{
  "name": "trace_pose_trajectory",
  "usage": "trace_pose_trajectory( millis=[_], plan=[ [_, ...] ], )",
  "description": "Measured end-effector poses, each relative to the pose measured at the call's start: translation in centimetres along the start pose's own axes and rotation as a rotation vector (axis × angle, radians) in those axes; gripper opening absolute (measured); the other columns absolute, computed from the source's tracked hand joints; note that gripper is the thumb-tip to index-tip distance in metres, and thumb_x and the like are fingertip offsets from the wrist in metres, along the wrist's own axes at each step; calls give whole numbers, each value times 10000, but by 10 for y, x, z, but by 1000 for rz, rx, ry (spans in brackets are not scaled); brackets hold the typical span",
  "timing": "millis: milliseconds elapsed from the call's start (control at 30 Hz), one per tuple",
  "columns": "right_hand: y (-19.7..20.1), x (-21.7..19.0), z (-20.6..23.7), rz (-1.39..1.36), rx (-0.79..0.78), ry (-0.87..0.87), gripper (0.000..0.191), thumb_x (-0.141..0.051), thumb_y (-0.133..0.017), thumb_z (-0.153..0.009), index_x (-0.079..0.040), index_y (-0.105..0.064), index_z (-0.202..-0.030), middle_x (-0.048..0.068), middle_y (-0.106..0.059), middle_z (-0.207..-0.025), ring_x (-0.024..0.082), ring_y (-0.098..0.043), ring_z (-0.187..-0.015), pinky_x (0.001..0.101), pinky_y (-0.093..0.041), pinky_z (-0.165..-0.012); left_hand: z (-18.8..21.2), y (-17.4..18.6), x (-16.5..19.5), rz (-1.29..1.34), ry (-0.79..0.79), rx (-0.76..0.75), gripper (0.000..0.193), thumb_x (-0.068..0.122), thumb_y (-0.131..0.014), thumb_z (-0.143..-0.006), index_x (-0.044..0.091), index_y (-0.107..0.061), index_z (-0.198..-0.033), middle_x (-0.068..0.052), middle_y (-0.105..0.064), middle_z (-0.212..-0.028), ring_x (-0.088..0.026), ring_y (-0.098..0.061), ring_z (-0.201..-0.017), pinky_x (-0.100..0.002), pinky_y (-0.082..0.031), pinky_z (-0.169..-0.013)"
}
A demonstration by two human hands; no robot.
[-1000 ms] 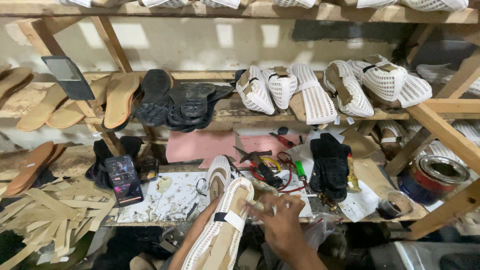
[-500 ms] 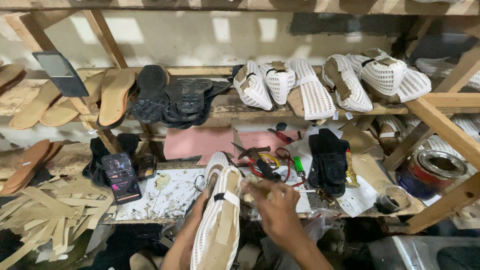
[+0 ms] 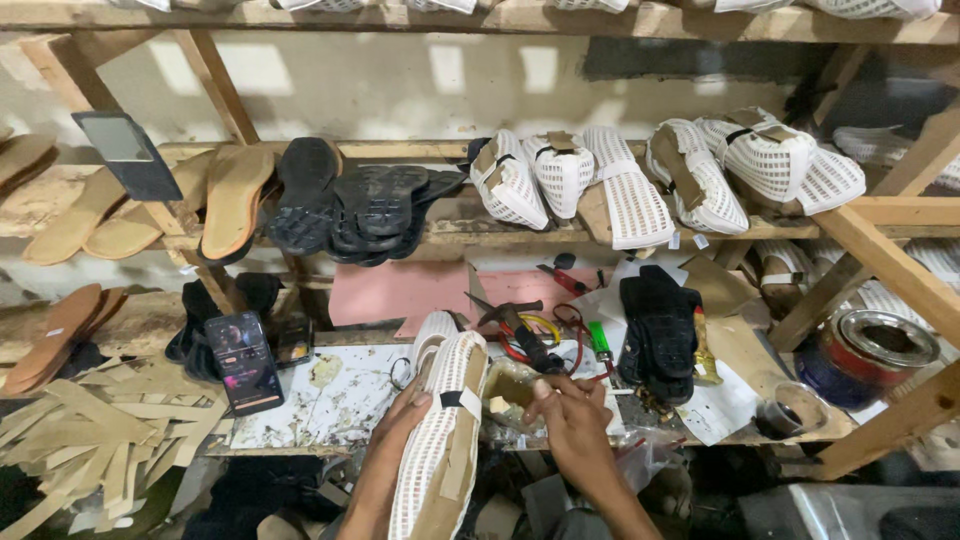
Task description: The person takes a white woven shoe upper from the shelf, applies glue with a brush to the sole area of the upper, presses a cardboard stiffener and an insole onto the glued surface, and presses the parts together by hand. They then place the assembled shoe back on the shelf and reach for another shoe.
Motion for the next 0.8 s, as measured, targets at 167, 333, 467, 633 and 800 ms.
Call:
trace_pose_trajectory(
  millis=[167, 333, 467, 633, 800],
  plan=[
    [-3, -27, 13, -362, -45, 212, 430, -145, -587, -945, -157, -683, -1364, 74, -512, -1183, 259, -463, -1151, 349, -336, -1035, -7, 3, -10, -118, 0, 15, 642, 255, -640, -873, 114, -545, -1493, -84, -725, -1283, -154, -695, -1060, -292, -531, -893],
    [0, -56, 26, 381, 105, 479, 681, -16, -612, -813, -223, -600, -1461, 71, -579, -1208, 276, -429, -992, 456, -288, -905, -13, 4, -17, -92, -4, -40, 648, 240, -665, -876, 79, -545, -1492, -89, -748, -1226, -151, -694, -1021, -284, -530, -875],
    [12, -64, 24, 313, 306, 520, 758, 18, -580, -791, -354, -571, -1451, 24, -577, -1216, 266, -416, -1030, 428, -324, -957, -14, -1, -9, -123, -11, -63, 660, 246, -670, -866, 80, -540, -1492, -106, -756, -1180, -170, -707, -960, -297, -550, -827],
    [10, -65, 14, 415, 287, 531, 752, 18, -561, -823, -264, -519, -1519, 47, -586, -1259, 272, -434, -1020, 455, -295, -927, -9, -11, -4, -224, 37, -6, 690, 263, -678, -837, 107, -529, -1492, -116, -780, -1180, -169, -746, -943, -286, -577, -809],
    [8, -63, 28, 350, 182, 551, 758, 18, -571, -766, -291, -584, -1458, 5, -605, -1242, 263, -424, -971, 433, -295, -904, -5, -14, 2, -205, 23, -9, 710, 266, -688, -837, 97, -518, -1505, -139, -778, -1164, -183, -737, -940, -293, -570, -803]
  ],
)
Point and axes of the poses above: each hand's wrist, its own z-axis away from the middle knuckle, its own y-axis out of the back of the hand, x = y × z, the point moved 4 cm from there along -z, towards the middle knuckle
